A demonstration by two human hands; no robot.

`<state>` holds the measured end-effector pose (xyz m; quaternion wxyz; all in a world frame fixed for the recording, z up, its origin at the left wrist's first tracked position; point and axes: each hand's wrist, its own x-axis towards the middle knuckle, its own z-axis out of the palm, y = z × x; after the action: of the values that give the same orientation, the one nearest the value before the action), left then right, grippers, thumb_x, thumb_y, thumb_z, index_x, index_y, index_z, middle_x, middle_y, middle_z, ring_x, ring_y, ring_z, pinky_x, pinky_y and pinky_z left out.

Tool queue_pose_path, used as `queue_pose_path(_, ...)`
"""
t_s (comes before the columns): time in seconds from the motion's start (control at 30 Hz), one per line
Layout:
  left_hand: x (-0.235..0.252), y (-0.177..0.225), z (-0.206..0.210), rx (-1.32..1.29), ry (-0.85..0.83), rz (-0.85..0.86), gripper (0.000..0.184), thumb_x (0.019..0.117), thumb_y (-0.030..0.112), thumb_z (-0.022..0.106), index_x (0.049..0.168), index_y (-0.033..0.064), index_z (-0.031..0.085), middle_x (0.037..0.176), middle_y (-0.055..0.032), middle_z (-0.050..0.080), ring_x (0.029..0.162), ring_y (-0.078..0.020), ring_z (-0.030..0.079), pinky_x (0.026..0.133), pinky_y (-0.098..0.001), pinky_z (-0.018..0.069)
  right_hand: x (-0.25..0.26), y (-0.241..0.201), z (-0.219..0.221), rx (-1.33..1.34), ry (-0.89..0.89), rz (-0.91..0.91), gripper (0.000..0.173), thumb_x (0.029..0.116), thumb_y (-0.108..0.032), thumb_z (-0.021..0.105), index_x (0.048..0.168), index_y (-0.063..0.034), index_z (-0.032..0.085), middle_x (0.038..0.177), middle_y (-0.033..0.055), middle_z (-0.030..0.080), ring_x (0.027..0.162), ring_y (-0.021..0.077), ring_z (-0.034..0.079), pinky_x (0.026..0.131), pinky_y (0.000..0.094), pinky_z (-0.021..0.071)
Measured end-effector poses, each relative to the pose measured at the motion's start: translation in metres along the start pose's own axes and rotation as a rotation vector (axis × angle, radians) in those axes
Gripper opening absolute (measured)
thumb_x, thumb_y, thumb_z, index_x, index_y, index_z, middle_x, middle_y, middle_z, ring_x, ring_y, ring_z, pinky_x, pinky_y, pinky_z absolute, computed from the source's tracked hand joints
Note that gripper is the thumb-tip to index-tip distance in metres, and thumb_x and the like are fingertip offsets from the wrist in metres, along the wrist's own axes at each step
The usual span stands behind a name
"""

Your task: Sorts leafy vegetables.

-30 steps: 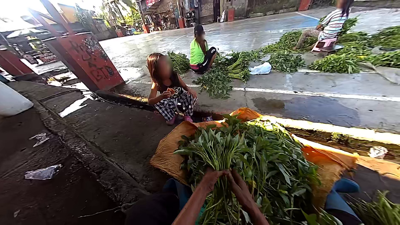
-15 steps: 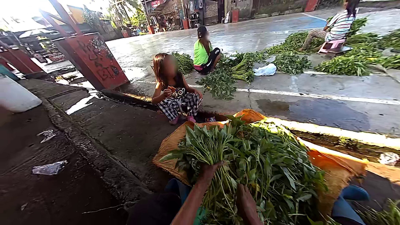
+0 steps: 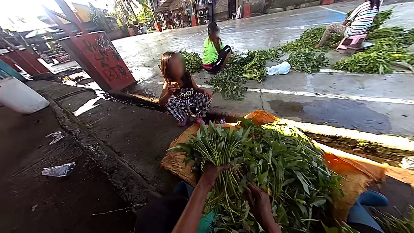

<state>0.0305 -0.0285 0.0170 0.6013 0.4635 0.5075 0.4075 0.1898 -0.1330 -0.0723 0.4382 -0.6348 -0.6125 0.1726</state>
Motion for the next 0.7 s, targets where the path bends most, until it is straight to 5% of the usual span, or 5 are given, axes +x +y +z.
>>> queue_pose_path(0.17,0.007,-0.009,0.0,-0.021,0.056,0.054,0.061,0.0833,-0.006,0.077,0.136,-0.0078,0.046,0.116,-0.0158,0.066,0.106,-0.0153,0.066,0.096,-0.0295,0.0542,0.008,0.003,0.001,0.233,-0.103,0.092,0.037,0.1013,-0.026,0.05,0.116,-0.0013,0.073,0.135,0.0254,0.057,0.123,0.041,0.057,0.1,0.0603,0.0464)
queue_pose_path(0.3,0.005,-0.01,0.008,-0.043,0.172,0.031,0.06,0.083,-0.005,0.078,0.135,-0.0081,0.048,0.12,-0.0182,0.066,0.109,-0.0187,0.065,0.097,-0.0327,0.0539,0.027,-0.026,0.005,0.143,-0.206,0.173,0.04,0.1043,-0.027,0.051,0.117,0.0071,0.069,0.126,0.0261,0.062,0.122,0.0419,0.057,0.103,0.065,0.0391)
queue_pose_path(0.43,0.021,-0.003,-0.025,-0.158,0.439,0.067,0.053,0.0873,0.0,0.076,0.135,-0.0042,0.053,0.124,-0.0188,0.065,0.112,-0.025,0.064,0.096,-0.0429,0.0544,0.011,-0.012,-0.004,-0.087,-0.279,0.284,0.037,0.1073,-0.023,0.047,0.114,0.0063,0.068,0.114,0.0248,0.066,0.112,0.0411,0.062,0.099,0.0607,0.0437)
queue_pose_path(0.6,0.019,0.007,-0.04,-0.262,0.497,0.052,0.04,0.0907,0.0,0.072,0.128,-0.0038,0.058,0.115,-0.0164,0.068,0.101,-0.0212,0.067,0.087,-0.038,0.0568,-0.004,0.01,-0.016,-0.43,-0.915,0.394,0.041,0.1093,-0.03,0.042,0.126,-0.0032,0.069,0.136,0.0213,0.062,0.13,0.0398,0.056,0.111,0.0621,0.0358)
queue_pose_path(0.7,0.02,0.01,-0.039,-0.328,0.47,0.033,0.036,0.0922,0.0,0.069,0.126,-0.0042,0.058,0.113,-0.0158,0.069,0.097,-0.0202,0.068,0.084,-0.036,0.0574,-0.014,0.024,-0.015,-0.326,-0.82,0.449,0.036,0.1064,-0.027,0.051,0.127,-0.0032,0.068,0.137,0.0254,0.058,0.126,0.0424,0.058,0.105,0.0593,0.044)
